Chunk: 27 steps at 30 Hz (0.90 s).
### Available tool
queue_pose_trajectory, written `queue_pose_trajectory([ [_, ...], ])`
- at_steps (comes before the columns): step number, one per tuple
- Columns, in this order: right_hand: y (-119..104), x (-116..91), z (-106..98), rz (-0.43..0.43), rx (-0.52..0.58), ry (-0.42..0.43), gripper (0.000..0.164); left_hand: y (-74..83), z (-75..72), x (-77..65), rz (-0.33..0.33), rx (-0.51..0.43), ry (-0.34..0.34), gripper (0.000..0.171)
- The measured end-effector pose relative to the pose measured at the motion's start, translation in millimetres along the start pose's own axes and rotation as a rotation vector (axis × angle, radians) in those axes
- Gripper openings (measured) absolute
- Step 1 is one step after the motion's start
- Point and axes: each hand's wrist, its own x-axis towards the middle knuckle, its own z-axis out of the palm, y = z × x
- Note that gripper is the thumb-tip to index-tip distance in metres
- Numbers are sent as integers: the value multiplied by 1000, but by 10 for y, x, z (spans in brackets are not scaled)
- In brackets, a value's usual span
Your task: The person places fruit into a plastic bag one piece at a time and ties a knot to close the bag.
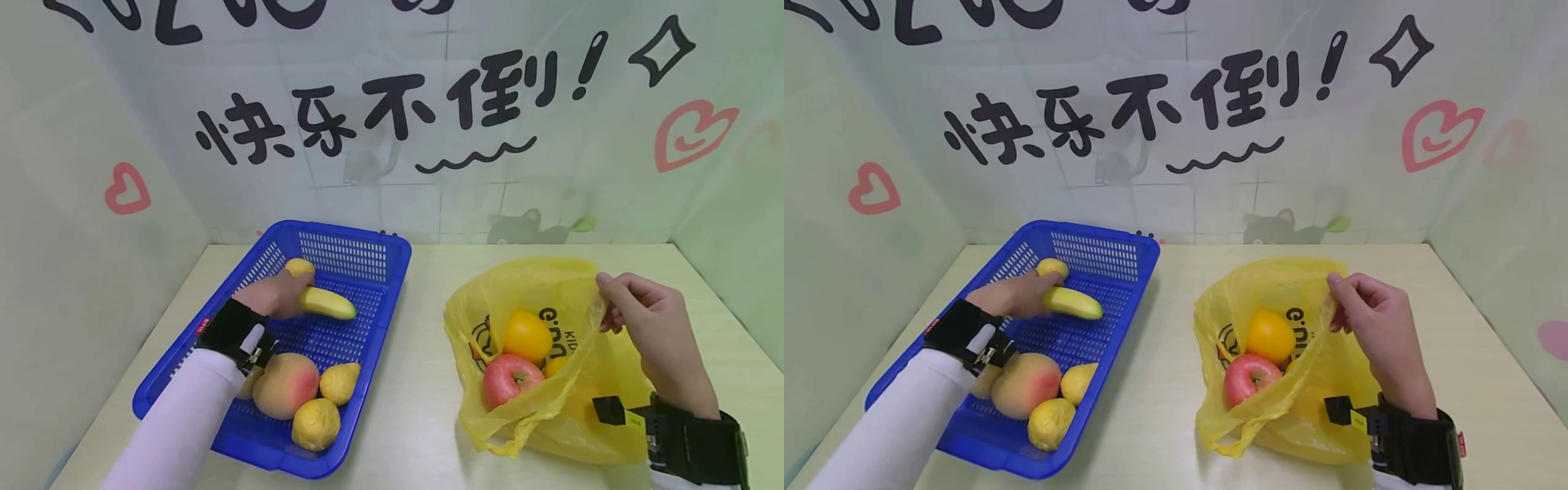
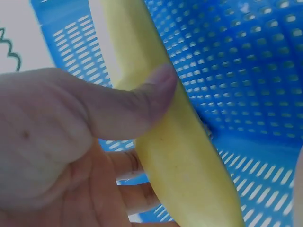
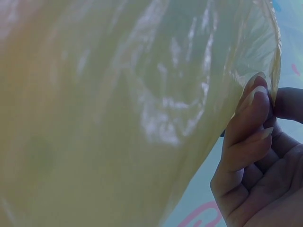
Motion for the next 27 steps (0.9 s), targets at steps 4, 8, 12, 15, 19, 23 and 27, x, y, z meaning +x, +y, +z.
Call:
queue_pose_trajectory([
  [4, 1, -4, -8, 2, 8, -1, 24, -29, -51, -81, 62, -1, 71, 42],
  [8, 2, -5, -14, 0, 17, -1, 24, -51, -135, -137, 157, -46, 108, 41],
  [12, 3, -4, -21, -5, 11, 0, 24, -42, -220, -152, 222, -134, 124, 46],
  [15, 4, -4, -24, -10, 16, 0, 24, -14, -253, -152, 273, -208, 157, 51],
  [19, 4, 2, -19, -14, 32, -6, 24, 57, -256, -154, 352, -297, 218, 50],
  [23, -6, 5, -8, -13, 29, -4, 24, 160, -252, -172, 420, -332, 270, 46],
  [27, -11, -2, -7, -12, 40, -1, 24, 290, -265, -196, 474, -376, 266, 46],
])
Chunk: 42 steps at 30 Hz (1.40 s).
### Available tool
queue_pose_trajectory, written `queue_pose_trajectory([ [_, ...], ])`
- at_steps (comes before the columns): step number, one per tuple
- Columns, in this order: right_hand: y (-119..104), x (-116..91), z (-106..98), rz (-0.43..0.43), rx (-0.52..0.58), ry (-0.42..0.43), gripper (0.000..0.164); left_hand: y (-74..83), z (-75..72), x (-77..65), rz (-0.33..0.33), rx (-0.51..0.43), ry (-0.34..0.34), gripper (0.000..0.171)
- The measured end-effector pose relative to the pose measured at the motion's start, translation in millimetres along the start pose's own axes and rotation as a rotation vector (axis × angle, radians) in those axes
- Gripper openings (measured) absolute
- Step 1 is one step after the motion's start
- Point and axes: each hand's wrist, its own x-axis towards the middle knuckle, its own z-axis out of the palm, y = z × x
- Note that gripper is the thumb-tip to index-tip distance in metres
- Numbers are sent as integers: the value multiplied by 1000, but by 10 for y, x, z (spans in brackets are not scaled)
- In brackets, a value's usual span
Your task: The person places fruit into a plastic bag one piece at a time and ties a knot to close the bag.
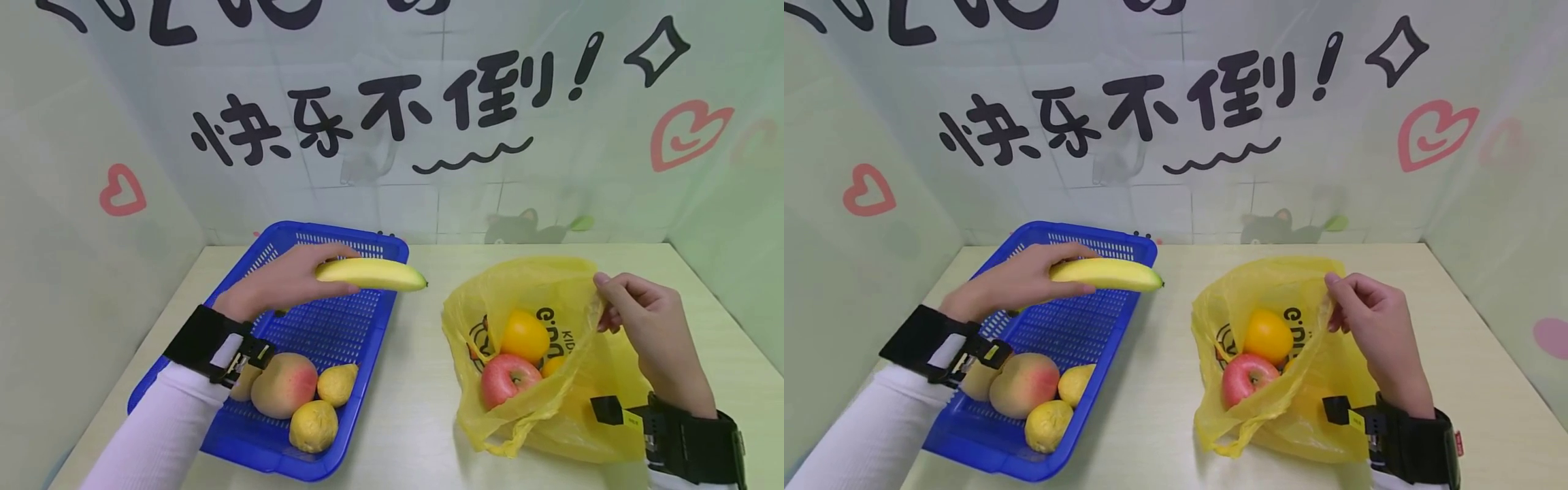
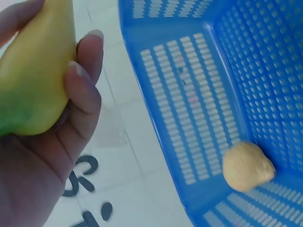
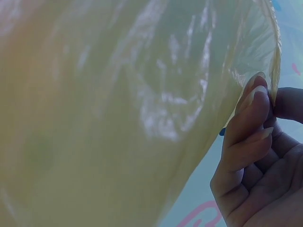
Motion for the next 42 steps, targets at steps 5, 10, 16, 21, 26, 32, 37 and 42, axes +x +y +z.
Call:
queue_pose_trajectory([
  [5, 7, -5, -8, 5, 13, 5, 24, 177, 60, 85, 16, -32, -27, 47],
  [10, 9, -8, -11, 1, 16, 9, 24, 398, 127, 159, -15, -96, -102, 45],
  [16, 11, -8, -11, -6, 19, 12, 24, 635, 235, 228, 30, -123, -190, 48],
  [21, 4, -6, -11, -8, 28, 13, 25, 717, 331, 298, 65, -113, -219, 48],
  [26, -8, -9, -14, -7, 31, 12, 25, 773, 459, 394, 83, -118, -239, 47],
  [32, -25, -35, -27, -9, 27, 21, 24, 884, 604, 517, 122, -127, -246, 43],
  [37, -36, -29, -23, -11, 53, 21, 24, 981, 711, 612, 143, -50, -226, 40],
  [42, -40, -30, -17, -6, 49, 22, 24, 1077, 797, 676, 148, -27, -230, 38],
])
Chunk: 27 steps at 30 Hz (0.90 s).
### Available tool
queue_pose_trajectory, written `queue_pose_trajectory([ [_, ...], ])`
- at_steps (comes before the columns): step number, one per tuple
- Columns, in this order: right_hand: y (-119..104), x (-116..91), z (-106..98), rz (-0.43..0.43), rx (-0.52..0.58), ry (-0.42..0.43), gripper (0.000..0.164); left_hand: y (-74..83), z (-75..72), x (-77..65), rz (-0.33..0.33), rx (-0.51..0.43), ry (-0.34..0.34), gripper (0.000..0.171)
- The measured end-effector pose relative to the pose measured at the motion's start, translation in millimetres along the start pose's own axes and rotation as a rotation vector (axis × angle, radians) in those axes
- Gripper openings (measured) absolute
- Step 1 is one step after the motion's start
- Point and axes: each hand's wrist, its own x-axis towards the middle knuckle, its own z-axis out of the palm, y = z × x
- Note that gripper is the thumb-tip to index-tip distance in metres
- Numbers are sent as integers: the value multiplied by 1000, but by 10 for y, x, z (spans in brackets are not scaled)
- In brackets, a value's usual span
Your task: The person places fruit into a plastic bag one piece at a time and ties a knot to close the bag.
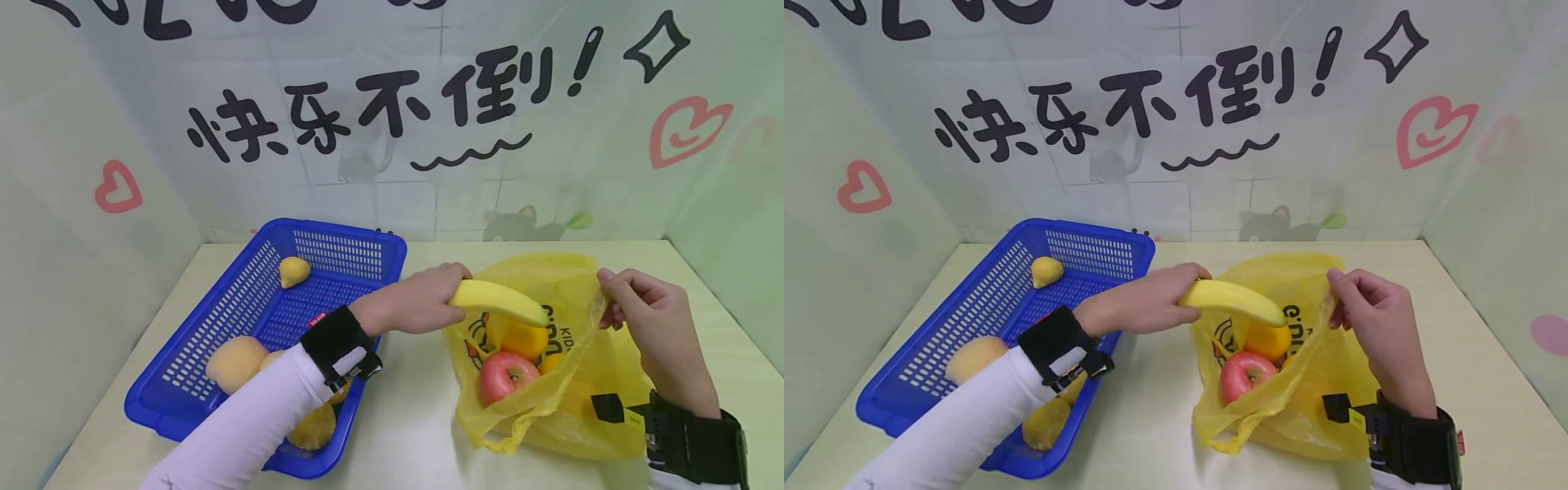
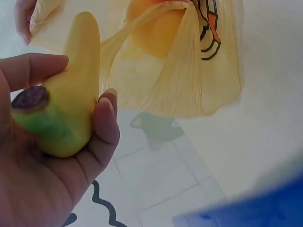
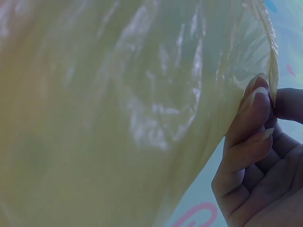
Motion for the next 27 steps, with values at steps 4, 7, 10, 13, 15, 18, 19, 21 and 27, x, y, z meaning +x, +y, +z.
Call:
queue_pose_trajectory([
  [4, -2, 3, 9, -1, -14, -2, 24, 46, 71, 72, 12, 8, 6, 37],
  [7, -4, 5, 16, 0, -17, -2, 25, 75, 140, 120, 21, 24, 2, 36],
  [10, -6, 4, 17, 1, -18, -2, 25, 109, 201, 164, 23, 43, -9, 35],
  [13, -8, 5, 13, 0, -20, -1, 25, 148, 254, 216, 16, 65, -19, 37],
  [15, -9, 6, 12, 1, -18, -2, 25, 175, 288, 253, 17, 76, -21, 38],
  [18, -10, 8, 11, 4, -23, -4, 25, 216, 347, 307, 27, 102, -27, 38],
  [19, -10, 9, 12, 4, -27, -4, 25, 228, 369, 323, 28, 108, -31, 38],
  [21, -10, 11, 15, 5, -34, -4, 25, 251, 410, 349, 25, 131, -36, 37],
  [27, -5, 15, 19, 2, -35, -4, 25, 286, 485, 398, 4, 173, -50, 36],
])
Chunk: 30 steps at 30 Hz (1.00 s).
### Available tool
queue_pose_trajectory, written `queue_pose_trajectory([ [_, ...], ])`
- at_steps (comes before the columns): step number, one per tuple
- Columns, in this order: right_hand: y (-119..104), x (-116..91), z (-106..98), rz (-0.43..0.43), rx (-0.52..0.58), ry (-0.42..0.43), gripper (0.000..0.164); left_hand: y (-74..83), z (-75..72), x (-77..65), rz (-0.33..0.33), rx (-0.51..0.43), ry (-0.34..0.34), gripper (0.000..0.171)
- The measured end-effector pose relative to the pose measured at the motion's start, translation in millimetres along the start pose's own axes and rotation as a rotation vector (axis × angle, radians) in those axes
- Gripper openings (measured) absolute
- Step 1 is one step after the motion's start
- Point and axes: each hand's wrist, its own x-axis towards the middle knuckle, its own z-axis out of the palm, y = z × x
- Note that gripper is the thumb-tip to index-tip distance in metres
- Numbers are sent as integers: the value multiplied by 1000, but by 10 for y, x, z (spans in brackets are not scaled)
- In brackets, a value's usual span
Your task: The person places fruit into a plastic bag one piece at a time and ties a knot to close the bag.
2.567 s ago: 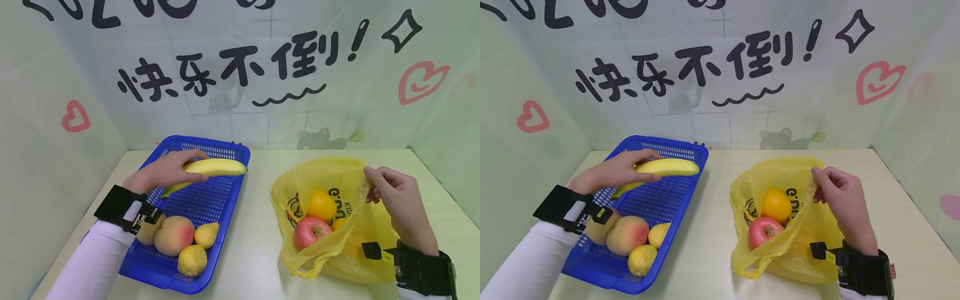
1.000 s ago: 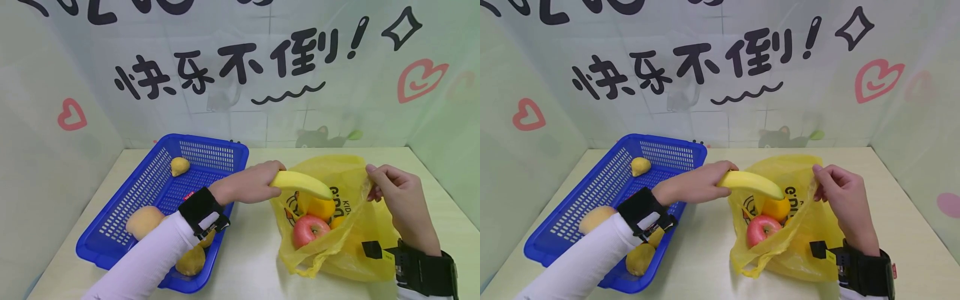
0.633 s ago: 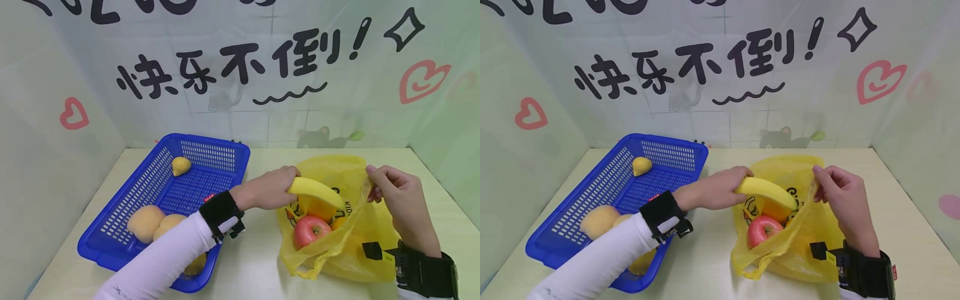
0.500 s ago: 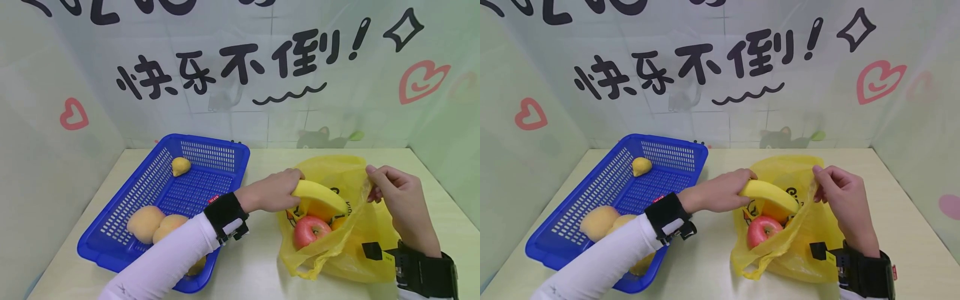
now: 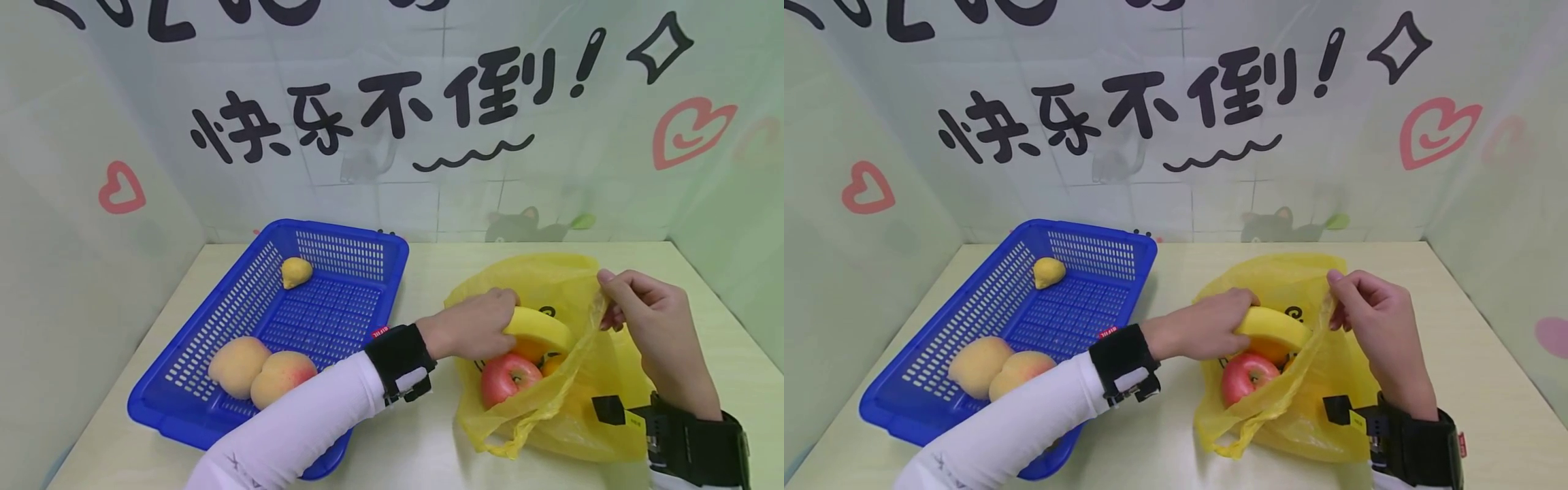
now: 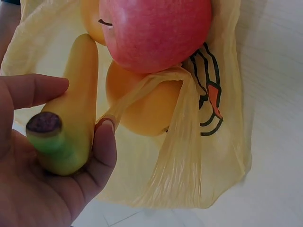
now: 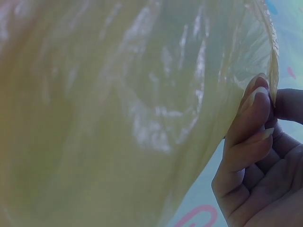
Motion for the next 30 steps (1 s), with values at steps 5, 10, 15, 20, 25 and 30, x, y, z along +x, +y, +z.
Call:
queue_pose_trajectory([
  [5, 6, 1, -4, -7, 4, -1, 25, 30, 9, 46, 11, 35, 20, 31],
  [10, 5, 1, -2, -7, 6, -2, 25, 77, 45, 106, -4, 63, 61, 27],
  [15, 6, 5, 6, -7, -2, -3, 25, 124, 106, 158, 0, 110, 105, 26],
  [20, 2, 9, 13, -10, 5, -3, 25, 185, 144, 207, 4, 154, 129, 24],
  [25, 4, 6, 9, -6, 28, -2, 25, 256, 186, 276, 25, 214, 138, 27],
  [30, 6, 10, 7, -6, 18, -2, 24, 310, 247, 331, 29, 237, 134, 33],
])
